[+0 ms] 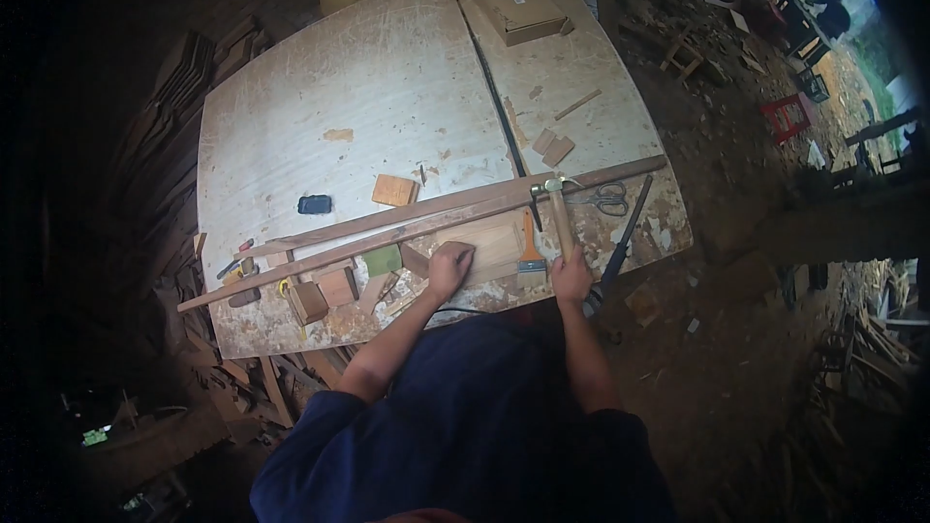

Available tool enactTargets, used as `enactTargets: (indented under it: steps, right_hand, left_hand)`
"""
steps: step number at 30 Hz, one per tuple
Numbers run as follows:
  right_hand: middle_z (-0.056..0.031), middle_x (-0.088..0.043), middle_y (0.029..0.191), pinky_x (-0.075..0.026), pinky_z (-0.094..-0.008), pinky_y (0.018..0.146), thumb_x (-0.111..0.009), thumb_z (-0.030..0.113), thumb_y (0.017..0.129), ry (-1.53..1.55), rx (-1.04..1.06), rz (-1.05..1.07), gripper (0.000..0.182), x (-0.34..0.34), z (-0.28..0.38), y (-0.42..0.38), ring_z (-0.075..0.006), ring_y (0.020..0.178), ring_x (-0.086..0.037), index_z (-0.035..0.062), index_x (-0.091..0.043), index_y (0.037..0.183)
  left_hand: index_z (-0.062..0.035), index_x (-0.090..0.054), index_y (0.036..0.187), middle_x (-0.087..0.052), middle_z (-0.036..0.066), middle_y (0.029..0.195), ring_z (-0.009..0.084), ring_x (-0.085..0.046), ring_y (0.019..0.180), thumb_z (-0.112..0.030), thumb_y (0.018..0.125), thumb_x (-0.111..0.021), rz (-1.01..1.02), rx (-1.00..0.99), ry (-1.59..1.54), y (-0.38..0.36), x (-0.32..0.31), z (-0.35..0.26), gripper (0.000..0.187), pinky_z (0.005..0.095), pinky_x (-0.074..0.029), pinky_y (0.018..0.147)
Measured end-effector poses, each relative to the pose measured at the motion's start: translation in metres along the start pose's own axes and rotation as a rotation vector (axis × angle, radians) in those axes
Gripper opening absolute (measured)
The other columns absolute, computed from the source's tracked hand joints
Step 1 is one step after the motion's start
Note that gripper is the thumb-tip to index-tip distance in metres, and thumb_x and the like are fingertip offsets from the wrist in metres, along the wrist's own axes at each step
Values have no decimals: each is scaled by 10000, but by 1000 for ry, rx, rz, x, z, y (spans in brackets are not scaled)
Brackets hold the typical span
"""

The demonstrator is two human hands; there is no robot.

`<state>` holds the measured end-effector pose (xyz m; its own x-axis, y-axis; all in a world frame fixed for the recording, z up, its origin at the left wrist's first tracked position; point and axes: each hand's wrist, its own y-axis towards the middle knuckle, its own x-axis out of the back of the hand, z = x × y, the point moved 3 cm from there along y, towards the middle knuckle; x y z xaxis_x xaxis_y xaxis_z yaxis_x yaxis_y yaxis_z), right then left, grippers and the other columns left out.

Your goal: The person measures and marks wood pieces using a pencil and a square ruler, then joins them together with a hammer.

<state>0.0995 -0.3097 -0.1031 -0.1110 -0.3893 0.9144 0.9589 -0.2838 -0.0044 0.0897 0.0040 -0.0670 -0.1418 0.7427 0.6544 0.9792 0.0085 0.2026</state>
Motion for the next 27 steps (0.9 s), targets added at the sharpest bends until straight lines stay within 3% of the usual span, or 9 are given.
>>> enactTargets:
  steps: [11, 14, 15, 18, 21, 24, 27]
  right_hand:
    - [-252, -736, 975, -559, -594, 775, -683, 410, 973, 100, 27, -46, 463, 2, -4, 2, -496, 905, -713, 67, -616, 1276]
    - [-249, -738, 969, -557, -592, 770, -685, 408, 970, 120, 8, -4, 461, 1, -7, 3, -495, 909, -714, 88, -615, 1294]
    - [-250, -741, 961, -557, -589, 775, -695, 414, 962, 137, 7, -10, 461, 1, -7, 3, -495, 909, -714, 104, -621, 1295]
    - [-277, -728, 920, -545, -586, 782, -702, 438, 968, 124, -4, 17, 393, 7, -5, 8, -525, 886, -689, 91, -675, 1152]
    - [-235, -734, 827, -564, -513, 735, -747, 355, 943, 172, 64, 93, 336, 13, -1, 12, -435, 785, -733, 42, -701, 1055]
    - [-222, -745, 834, -568, -469, 732, -777, 292, 904, 558, -8, 184, 323, 1, -1, 19, -361, 823, -764, 3, -730, 1037]
    - [-180, -734, 802, -558, -411, 704, -809, 209, 897, 588, -85, 222, 286, 44, 39, 11, -272, 762, -753, -13, -711, 1048]
  left_hand:
    - [-26, -781, 970, -766, 174, 962, 377, -722, 946, -41, 876, -733, -19, 24, -51, 4, -6, 0, 107, 459, -579, 865]
    - [-31, -791, 1060, -772, 177, 1012, 372, -730, 954, -66, 880, -736, -44, 32, -62, 2, -10, 3, 191, 455, -580, 876]
    - [-38, -772, 1211, -763, 174, 981, 364, -728, 918, -66, 876, -734, -86, 29, -35, 1, -11, 1, 339, 450, -581, 851]
    - [-53, -698, 1386, -748, 162, 928, 343, -724, 873, -77, 871, -736, -28, 97, -29, 1, -13, 4, 516, 443, -584, 822]
    - [-41, -644, 1457, -747, 152, 909, 334, -724, 881, -65, 864, -719, -9, 143, -35, 0, -13, 6, 598, 436, -588, 839]
    - [-38, -622, 1480, -744, 150, 900, 331, -722, 869, -66, 859, -721, -17, 123, -28, -1, -14, 9, 629, 436, -588, 830]
    - [-34, -610, 1491, -740, 147, 888, 328, -722, 860, -66, 855, -723, -29, 129, -43, -2, -19, 16, 647, 436, -589, 823]
